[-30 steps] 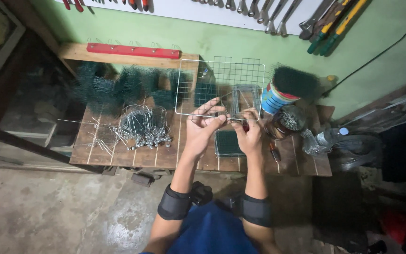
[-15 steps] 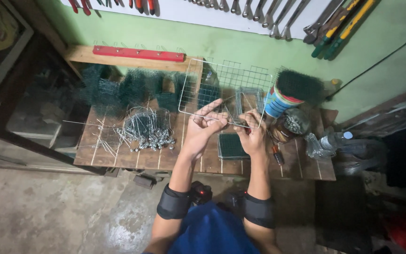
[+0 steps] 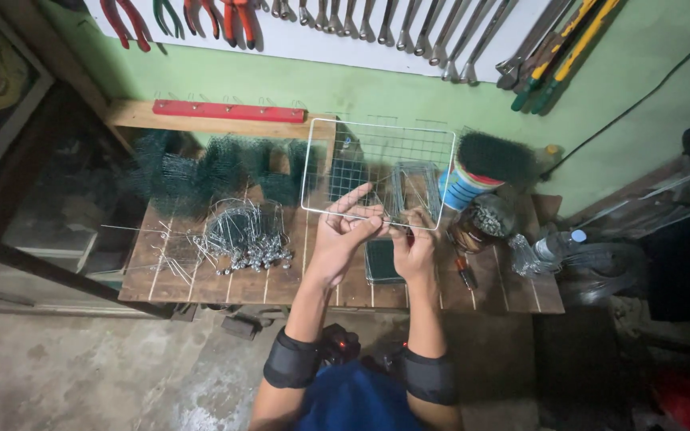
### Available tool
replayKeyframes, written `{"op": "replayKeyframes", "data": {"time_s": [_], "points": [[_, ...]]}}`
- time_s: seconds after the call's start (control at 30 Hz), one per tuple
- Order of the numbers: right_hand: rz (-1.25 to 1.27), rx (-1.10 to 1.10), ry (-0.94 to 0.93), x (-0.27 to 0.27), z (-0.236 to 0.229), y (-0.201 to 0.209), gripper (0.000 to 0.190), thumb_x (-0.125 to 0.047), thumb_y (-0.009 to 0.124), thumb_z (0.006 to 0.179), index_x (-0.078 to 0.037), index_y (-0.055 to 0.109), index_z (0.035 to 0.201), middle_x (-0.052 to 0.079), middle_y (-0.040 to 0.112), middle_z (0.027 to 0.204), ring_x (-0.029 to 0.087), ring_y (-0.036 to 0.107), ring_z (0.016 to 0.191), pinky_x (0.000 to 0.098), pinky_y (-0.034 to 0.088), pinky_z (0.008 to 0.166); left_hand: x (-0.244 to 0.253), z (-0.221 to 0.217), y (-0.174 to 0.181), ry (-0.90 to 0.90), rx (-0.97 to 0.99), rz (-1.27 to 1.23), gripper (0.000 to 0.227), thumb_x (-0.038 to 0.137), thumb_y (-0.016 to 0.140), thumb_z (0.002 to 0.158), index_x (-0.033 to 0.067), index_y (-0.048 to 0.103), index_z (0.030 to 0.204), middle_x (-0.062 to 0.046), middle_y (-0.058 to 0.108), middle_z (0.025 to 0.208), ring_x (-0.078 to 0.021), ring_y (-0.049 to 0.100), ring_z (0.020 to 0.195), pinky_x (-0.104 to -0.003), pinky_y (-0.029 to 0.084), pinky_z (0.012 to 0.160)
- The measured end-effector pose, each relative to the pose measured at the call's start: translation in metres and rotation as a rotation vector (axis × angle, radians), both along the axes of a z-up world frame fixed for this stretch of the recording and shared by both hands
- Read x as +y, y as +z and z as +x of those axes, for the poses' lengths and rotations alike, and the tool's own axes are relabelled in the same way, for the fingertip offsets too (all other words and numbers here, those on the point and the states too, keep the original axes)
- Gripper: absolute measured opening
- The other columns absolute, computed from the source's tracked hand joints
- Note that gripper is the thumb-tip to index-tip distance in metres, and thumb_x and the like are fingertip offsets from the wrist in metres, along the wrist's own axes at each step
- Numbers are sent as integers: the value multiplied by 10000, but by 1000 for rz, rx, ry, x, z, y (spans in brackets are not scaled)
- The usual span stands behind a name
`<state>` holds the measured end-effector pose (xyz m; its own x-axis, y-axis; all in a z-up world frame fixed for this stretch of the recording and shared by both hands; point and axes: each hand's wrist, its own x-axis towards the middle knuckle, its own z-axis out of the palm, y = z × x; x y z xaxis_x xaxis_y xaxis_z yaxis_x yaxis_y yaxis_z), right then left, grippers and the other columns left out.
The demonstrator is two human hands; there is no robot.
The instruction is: Assembling small wire traps using wire mesh, metal rods, and pliers.
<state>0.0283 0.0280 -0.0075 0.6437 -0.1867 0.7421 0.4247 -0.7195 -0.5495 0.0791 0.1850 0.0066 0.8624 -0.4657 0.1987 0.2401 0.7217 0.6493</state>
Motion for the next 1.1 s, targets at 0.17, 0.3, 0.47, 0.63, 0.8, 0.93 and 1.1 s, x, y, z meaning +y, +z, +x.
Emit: {"op": "replayKeyframes", "data": {"time_s": [0.17, 0.3, 0.47, 0.63, 0.8, 0.93, 1.1], "points": [[-46, 3, -11, 3, -3, -5, 380, -366, 579, 1074, -7, 692, 1022, 149, 698, 916, 333, 696, 834, 467, 543, 865, -3, -5, -9, 116, -50, 24, 645, -68, 724, 909, -65, 468, 1501, -162, 730, 1111, -203, 744, 981, -345, 631, 905], [11, 44, -18, 17, -7, 5, 308, -271, 596, 1054, 18, 699, 1035, 194, 704, 899, 362, 686, 785, 445, 527, 701, -7, -9, -16, 217, -81, 32, 617, -78, 721, 917, -74, 488, 1488, -190, 730, 1138, -230, 746, 1031, -349, 630, 931], [127, 196, -44, 21, -9, -12, 238, -186, 579, 1037, 39, 655, 1043, 200, 695, 853, 351, 692, 717, 421, 529, 637, -12, -13, -20, 297, -131, 13, 586, -78, 712, 929, -66, 489, 1470, -186, 723, 1172, -217, 745, 1036, -332, 629, 924], [167, 272, -58, 37, -19, 14, 207, -135, 539, 1038, 40, 637, 1087, 225, 706, 896, 387, 708, 761, 421, 542, 633, -22, -19, -23, 394, -99, 62, 553, -80, 707, 932, -94, 506, 1447, -186, 724, 1179, -208, 737, 1035, -323, 633, 918], [119, 287, -96, 41, -22, 9, 208, -121, 521, 1052, 49, 634, 1091, 271, 701, 931, 457, 687, 847, 484, 517, 676, -27, -25, -22, 478, -54, 149, 438, -63, 701, 937, -109, 578, 1355, -192, 739, 1178, -186, 745, 1045, -287, 624, 916], [175, 299, -72, 48, -27, 16, 212, -127, 511, 1055, 47, 631, 1076, 271, 690, 914, 448, 693, 832, 477, 517, 656, -30, -29, -30, 531, -98, 151, 419, -51, 707, 947, -103, 591, 1346, -180, 753, 1161, -168, 736, 1015, -263, 607, 880], [164, 276, -81, 51, -28, 11, 230, -144, 518, 1061, 51, 636, 1032, 281, 667, 858, 470, 664, 797, 491, 491, 642, -34, -34, -37, 627, -108, 218, 373, -40, 735, 940, -99, 628, 1292, -160, 769, 1117, -156, 728, 976, -265, 599, 850]]}}
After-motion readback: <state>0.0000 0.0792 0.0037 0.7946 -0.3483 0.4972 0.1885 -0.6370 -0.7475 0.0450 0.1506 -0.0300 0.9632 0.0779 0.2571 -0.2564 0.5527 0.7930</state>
